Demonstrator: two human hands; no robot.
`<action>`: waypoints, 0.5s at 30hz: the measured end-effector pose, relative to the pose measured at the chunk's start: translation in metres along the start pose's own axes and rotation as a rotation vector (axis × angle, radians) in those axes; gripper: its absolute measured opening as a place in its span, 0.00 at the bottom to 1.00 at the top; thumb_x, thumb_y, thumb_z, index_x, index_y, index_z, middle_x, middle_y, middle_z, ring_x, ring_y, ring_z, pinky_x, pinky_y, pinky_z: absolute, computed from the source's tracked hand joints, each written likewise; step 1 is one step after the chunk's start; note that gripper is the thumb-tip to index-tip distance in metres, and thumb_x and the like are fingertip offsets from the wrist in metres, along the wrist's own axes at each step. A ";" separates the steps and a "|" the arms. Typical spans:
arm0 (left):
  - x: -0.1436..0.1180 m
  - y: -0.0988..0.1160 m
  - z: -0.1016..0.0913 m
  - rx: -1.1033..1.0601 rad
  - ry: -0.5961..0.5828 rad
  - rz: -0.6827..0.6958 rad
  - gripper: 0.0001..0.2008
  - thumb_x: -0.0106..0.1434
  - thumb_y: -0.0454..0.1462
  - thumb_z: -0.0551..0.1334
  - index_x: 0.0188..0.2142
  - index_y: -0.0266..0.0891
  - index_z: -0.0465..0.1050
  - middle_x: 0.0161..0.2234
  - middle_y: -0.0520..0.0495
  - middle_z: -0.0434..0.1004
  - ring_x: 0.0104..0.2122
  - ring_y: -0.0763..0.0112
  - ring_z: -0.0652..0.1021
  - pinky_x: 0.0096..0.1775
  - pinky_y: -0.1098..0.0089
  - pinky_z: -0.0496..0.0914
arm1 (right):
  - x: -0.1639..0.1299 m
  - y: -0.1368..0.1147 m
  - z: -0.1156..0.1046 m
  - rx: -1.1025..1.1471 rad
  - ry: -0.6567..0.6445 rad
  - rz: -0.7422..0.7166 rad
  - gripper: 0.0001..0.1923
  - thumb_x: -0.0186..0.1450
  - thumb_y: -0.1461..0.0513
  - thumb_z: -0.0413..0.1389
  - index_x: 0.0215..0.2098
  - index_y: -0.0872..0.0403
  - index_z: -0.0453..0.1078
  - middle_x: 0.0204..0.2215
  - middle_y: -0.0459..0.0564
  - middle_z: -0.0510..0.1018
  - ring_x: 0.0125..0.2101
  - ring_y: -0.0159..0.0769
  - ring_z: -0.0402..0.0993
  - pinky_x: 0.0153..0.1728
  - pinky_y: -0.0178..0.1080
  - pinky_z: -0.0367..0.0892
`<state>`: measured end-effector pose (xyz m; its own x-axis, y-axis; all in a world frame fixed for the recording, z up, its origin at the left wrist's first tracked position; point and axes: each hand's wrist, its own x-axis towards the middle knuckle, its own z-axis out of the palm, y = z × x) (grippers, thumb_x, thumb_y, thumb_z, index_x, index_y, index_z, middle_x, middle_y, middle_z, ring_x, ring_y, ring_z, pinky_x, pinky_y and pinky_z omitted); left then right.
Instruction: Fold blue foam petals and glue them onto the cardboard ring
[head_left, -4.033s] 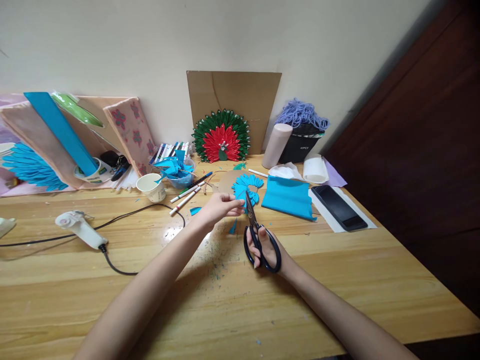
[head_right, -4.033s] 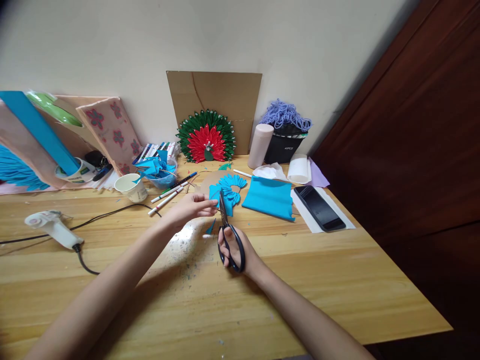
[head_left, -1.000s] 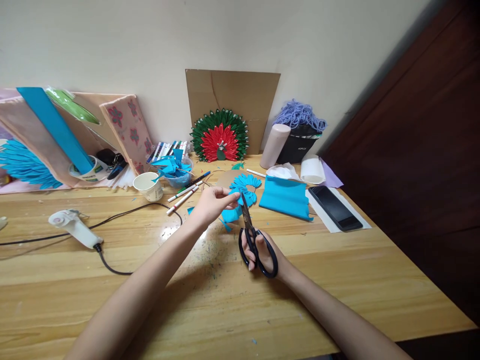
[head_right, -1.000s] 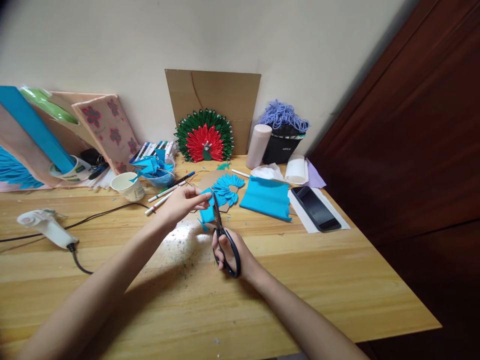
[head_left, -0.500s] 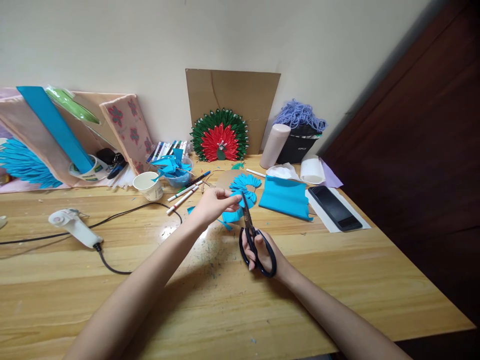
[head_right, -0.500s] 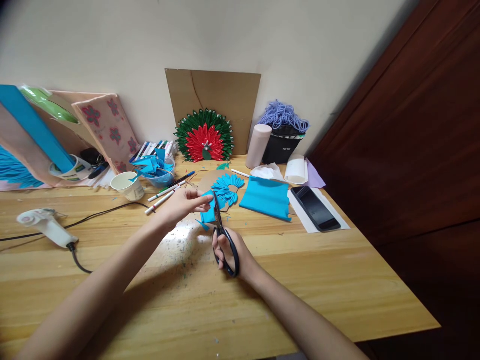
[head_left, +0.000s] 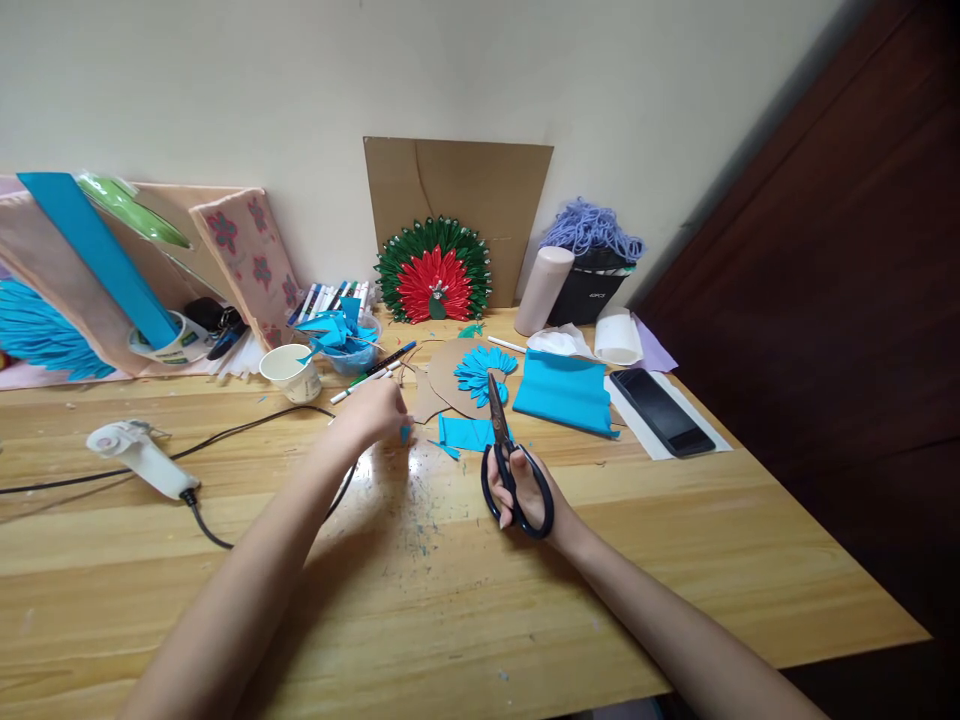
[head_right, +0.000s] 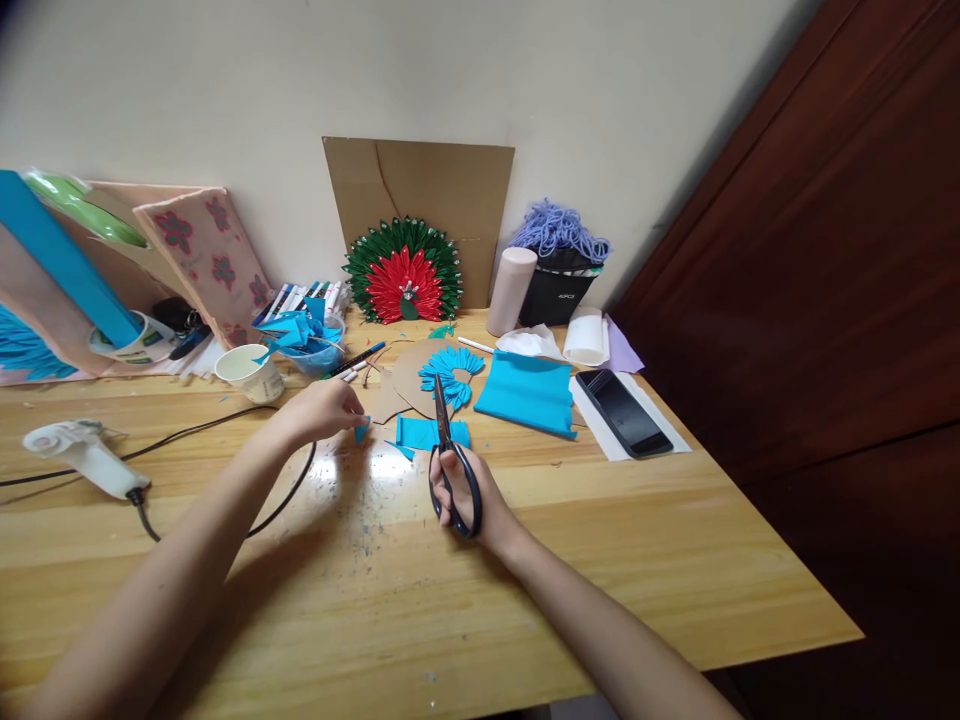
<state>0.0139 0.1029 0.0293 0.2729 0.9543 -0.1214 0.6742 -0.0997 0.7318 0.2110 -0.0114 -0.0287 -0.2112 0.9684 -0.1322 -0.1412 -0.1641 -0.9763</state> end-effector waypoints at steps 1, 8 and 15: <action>0.002 -0.003 0.003 0.028 0.092 0.016 0.10 0.35 0.31 0.69 0.13 0.39 0.69 0.15 0.49 0.67 0.27 0.61 0.73 0.31 0.69 0.63 | 0.000 0.000 0.000 0.004 -0.005 -0.004 0.34 0.49 0.32 0.45 0.25 0.55 0.59 0.11 0.36 0.59 0.08 0.24 0.59 0.09 0.26 0.56; 0.002 0.010 0.060 0.305 0.085 0.282 0.13 0.52 0.42 0.65 0.35 0.37 0.69 0.40 0.40 0.71 0.43 0.57 0.70 0.42 0.63 0.64 | 0.004 -0.003 -0.008 0.057 0.039 -0.053 0.35 0.46 0.31 0.45 0.25 0.55 0.59 0.09 0.36 0.58 0.07 0.24 0.58 0.09 0.27 0.55; 0.004 0.000 0.072 0.232 -0.113 0.144 0.16 0.47 0.40 0.67 0.34 0.36 0.67 0.34 0.44 0.74 0.35 0.62 0.73 0.32 0.69 0.63 | 0.009 -0.017 -0.023 0.051 0.202 -0.126 0.31 0.52 0.34 0.45 0.25 0.54 0.60 0.09 0.36 0.58 0.08 0.24 0.59 0.10 0.27 0.57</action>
<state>0.0645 0.0862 -0.0196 0.4429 0.8897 -0.1110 0.7586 -0.3058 0.5754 0.2335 0.0043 -0.0174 0.0082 0.9989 -0.0469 -0.2043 -0.0442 -0.9779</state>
